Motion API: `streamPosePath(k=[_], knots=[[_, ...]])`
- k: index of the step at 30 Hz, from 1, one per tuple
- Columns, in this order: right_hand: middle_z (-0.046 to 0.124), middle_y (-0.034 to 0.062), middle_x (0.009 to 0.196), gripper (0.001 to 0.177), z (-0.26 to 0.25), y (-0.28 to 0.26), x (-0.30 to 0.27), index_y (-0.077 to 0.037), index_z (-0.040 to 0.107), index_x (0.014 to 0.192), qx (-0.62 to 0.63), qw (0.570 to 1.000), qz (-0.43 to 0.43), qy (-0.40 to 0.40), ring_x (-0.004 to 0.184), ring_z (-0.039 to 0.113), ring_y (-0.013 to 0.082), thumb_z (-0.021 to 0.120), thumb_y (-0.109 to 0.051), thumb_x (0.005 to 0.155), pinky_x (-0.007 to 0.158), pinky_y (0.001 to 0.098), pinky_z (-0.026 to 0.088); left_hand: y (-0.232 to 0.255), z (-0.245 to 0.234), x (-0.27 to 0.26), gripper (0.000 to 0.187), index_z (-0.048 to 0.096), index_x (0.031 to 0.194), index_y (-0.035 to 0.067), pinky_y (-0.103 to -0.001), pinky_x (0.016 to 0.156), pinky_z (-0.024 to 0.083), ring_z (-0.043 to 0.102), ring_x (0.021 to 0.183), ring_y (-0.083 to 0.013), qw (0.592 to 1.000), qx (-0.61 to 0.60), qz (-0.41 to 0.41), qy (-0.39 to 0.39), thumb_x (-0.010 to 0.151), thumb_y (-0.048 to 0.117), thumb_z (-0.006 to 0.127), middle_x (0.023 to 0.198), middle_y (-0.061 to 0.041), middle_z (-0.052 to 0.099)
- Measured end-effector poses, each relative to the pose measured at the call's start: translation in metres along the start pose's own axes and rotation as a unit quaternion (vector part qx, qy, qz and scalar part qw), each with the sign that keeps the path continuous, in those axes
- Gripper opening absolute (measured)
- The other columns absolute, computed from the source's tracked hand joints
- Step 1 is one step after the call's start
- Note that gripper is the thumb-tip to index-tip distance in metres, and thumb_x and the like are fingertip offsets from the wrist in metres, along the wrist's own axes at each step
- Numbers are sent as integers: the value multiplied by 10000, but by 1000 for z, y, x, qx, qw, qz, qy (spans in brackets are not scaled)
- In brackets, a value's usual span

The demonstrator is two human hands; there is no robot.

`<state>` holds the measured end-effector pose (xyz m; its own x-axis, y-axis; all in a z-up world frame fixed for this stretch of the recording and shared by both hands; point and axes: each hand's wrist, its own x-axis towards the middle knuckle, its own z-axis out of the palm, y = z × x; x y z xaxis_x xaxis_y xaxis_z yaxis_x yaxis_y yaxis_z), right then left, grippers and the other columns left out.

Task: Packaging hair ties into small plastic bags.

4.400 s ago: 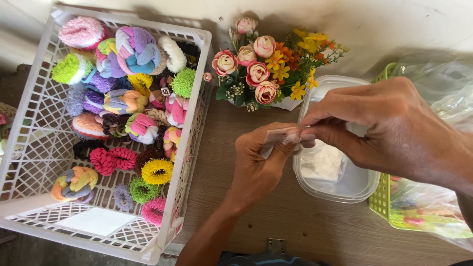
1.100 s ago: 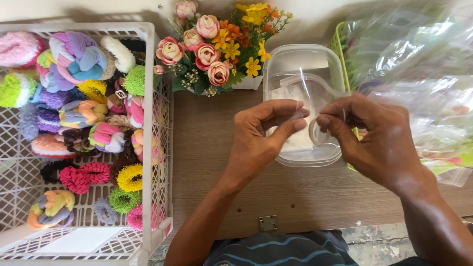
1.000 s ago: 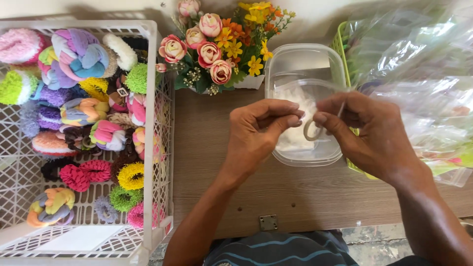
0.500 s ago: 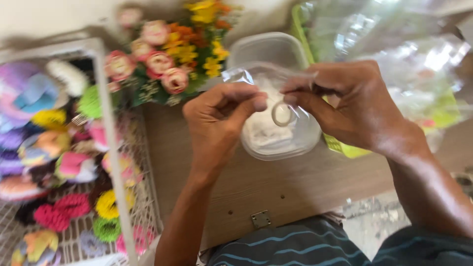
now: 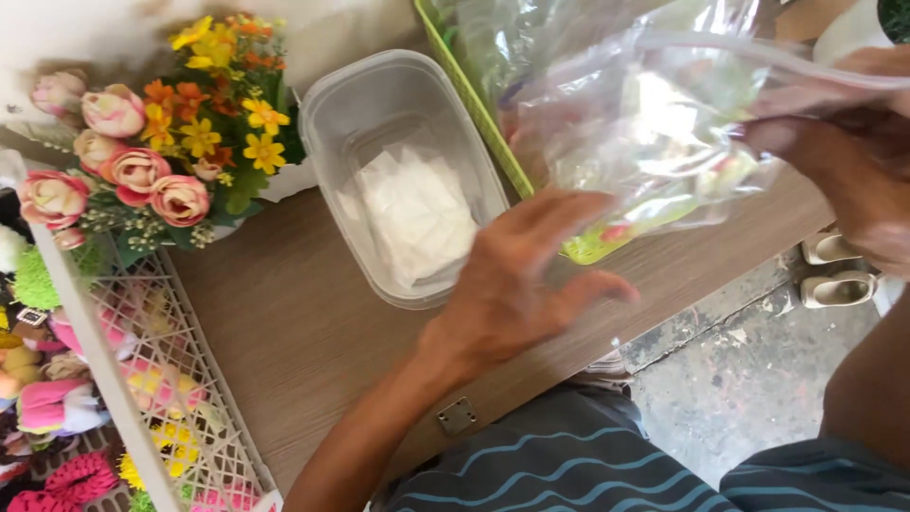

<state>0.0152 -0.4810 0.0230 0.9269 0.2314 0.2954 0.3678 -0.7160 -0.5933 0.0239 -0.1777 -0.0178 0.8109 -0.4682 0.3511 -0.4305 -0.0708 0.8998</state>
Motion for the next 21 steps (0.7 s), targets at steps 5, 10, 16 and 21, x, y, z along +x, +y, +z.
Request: streamPosePath(k=[5,10,16,21], knots=[[734,184,1025,164,-17,57,-61,-4,674,1189,29,994,106,7,963,754,243,616,-152,1152,916,397,633,-31,56,20,770,671,1284,-6,-595,1159,379,480,1340,-435,984,159,59,-61,708,447,905,1397,-269,529],[760,193,1022,257,-21,87,-97,-3,714,1165,38,981,191,-3,907,781,247,626,-245,1177,917,425,651,-71,77,43,274,731,1018,50,-667,1230,257,343,1460,-466,937,340,81,-20,823,208,840,1526,-281,415],[784,116,1029,164,2,45,-51,-70,715,1099,106,992,70,-16,875,786,154,713,-155,959,638,283,594,-83,66,60,248,706,1047,-28,-632,1178,300,375,1456,-436,939,341,48,2,892,123,828,1517,-287,394],[765,125,1091,115,55,51,-33,-76,731,1113,109,994,0,-1,977,779,177,741,-54,1001,779,287,630,-88,63,66,284,702,1032,-13,-544,1100,372,411,1452,-410,946,324,17,-5,757,-44,767,1503,-272,420]])
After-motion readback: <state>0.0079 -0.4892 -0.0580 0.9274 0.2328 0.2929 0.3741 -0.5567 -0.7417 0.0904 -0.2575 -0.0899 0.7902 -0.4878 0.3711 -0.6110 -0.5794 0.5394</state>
